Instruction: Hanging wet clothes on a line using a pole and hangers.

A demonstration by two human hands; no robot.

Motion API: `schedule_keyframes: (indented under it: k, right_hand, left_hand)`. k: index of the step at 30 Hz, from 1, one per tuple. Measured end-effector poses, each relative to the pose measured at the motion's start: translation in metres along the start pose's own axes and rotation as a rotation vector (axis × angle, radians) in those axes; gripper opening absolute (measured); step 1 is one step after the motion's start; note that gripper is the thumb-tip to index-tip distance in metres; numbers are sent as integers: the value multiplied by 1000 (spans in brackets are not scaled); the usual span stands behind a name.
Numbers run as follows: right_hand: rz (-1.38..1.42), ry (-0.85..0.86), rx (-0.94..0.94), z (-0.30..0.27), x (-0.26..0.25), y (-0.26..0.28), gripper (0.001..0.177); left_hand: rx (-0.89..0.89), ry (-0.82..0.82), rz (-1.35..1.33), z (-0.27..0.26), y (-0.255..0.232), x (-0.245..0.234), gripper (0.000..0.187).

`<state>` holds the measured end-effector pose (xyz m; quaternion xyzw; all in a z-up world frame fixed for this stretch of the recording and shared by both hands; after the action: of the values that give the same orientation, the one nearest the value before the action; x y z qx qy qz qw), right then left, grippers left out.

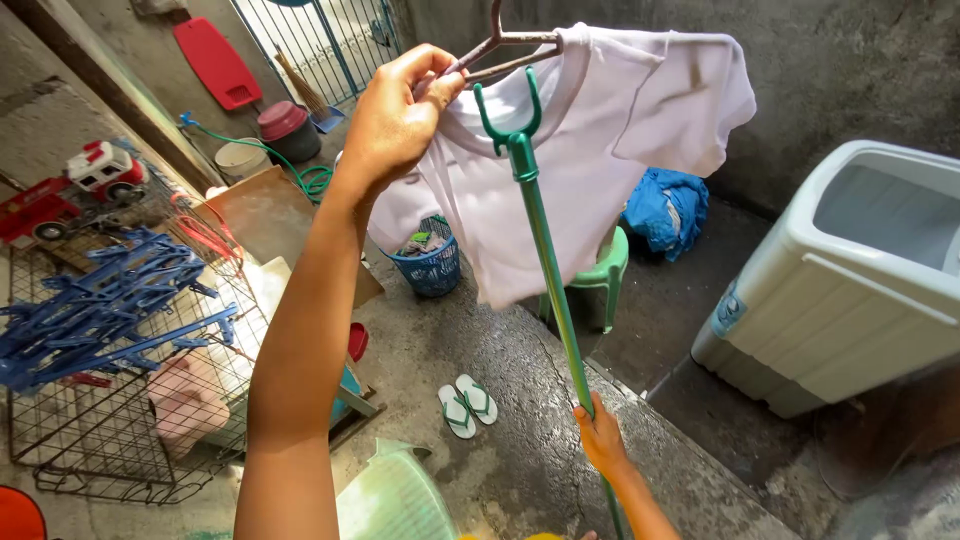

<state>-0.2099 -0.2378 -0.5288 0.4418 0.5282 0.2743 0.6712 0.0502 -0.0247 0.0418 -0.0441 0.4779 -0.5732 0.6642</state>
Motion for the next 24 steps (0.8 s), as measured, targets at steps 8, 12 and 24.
schedule_keyframes:
  k: [8, 12, 24]
  right_hand:
    - [192, 21, -33, 4, 18, 58, 43]
    - [186, -58, -42, 14, 24, 72, 39]
    - [122, -437, -433, 60, -12, 193, 43]
  left_hand:
    - [67, 101, -164, -10, -20, -29, 14]
    - [311, -320, 310, -56, -76, -27, 39]
    - [-172, -33, -857, -207, 76, 257, 40]
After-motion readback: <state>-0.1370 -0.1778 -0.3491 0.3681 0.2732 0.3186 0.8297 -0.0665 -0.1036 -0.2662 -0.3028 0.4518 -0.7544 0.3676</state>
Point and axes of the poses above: each hand's wrist, its own z-axis towards the middle knuckle, its own x-axis out of the palm, y = z × x, the point moved 7 cm from there along z, towards the middle knuckle, and after that the axes turned 4 degrees about y, right-handed, at the moved point
